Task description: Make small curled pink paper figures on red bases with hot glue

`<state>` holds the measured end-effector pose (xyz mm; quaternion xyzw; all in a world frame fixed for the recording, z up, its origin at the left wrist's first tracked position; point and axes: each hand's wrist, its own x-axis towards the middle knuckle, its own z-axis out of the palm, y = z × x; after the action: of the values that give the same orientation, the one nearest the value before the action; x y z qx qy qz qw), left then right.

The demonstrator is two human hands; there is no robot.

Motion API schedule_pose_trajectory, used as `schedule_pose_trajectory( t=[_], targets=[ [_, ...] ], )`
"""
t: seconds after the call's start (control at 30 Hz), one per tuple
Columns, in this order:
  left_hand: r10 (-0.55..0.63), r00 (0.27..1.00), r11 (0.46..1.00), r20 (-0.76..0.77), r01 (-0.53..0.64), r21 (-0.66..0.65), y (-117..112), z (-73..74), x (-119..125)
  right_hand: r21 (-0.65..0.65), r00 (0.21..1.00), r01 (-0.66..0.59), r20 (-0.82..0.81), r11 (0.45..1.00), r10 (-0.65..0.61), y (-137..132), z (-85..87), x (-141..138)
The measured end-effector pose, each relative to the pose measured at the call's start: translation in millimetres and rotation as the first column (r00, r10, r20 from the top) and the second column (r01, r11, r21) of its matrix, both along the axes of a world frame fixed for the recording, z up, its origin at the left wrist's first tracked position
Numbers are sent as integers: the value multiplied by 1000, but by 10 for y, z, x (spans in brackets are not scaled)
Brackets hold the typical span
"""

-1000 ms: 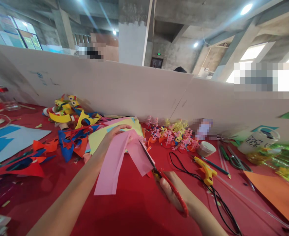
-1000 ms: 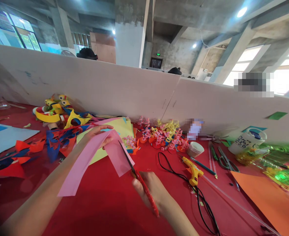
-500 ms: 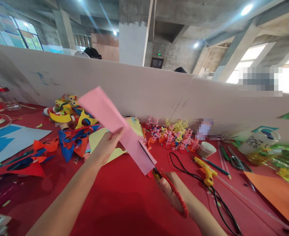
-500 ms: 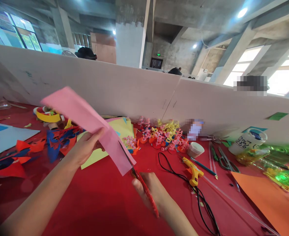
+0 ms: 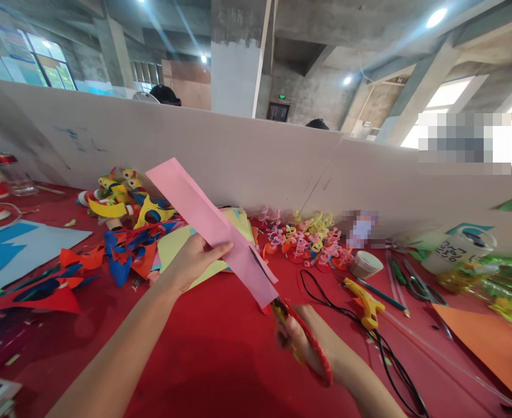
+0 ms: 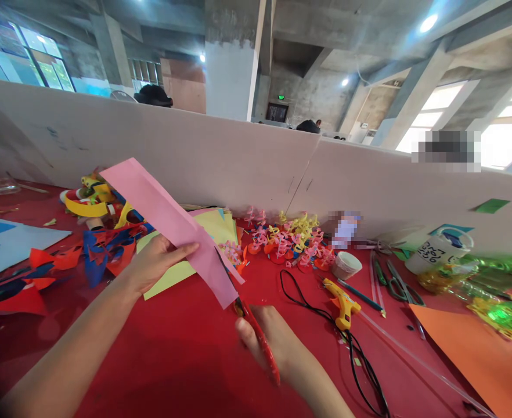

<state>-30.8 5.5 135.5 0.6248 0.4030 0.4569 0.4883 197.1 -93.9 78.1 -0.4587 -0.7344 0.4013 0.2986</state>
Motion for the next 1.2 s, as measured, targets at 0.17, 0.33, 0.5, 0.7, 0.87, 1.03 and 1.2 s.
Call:
schedule_pose_trajectory(
  t=[0.17,0.33,0.5,0.7,0.87,1.03,1.2],
  targets=[
    [16,976,996,-219,3,84,-1,-34,18,36,999,-28,40,999,27,-21,24,26],
    [52,952,989,-303,-7,150,-26,-25,30,57,994,-28,105,998,22,-38,57,37],
    [30,942,993,-336,10,117,-60,4,47,90,995,-36,93,995,28,-19,78,14],
    [13,943,993,-332,26,111,-76,4,42,75,998,15,67,997,-20,-12,85,-28],
    [1,971,995,-241,23,98,-81,-1,46,38,999,49,9,998,-49,-3,38,-50],
    [19,980,995,-200,0,95,-95,24,58,64,996,71,43,995,-74,-3,77,-62],
    [27,978,994,-207,-4,108,-113,43,66,92,995,70,68,993,-77,-13,89,-63]
  ],
)
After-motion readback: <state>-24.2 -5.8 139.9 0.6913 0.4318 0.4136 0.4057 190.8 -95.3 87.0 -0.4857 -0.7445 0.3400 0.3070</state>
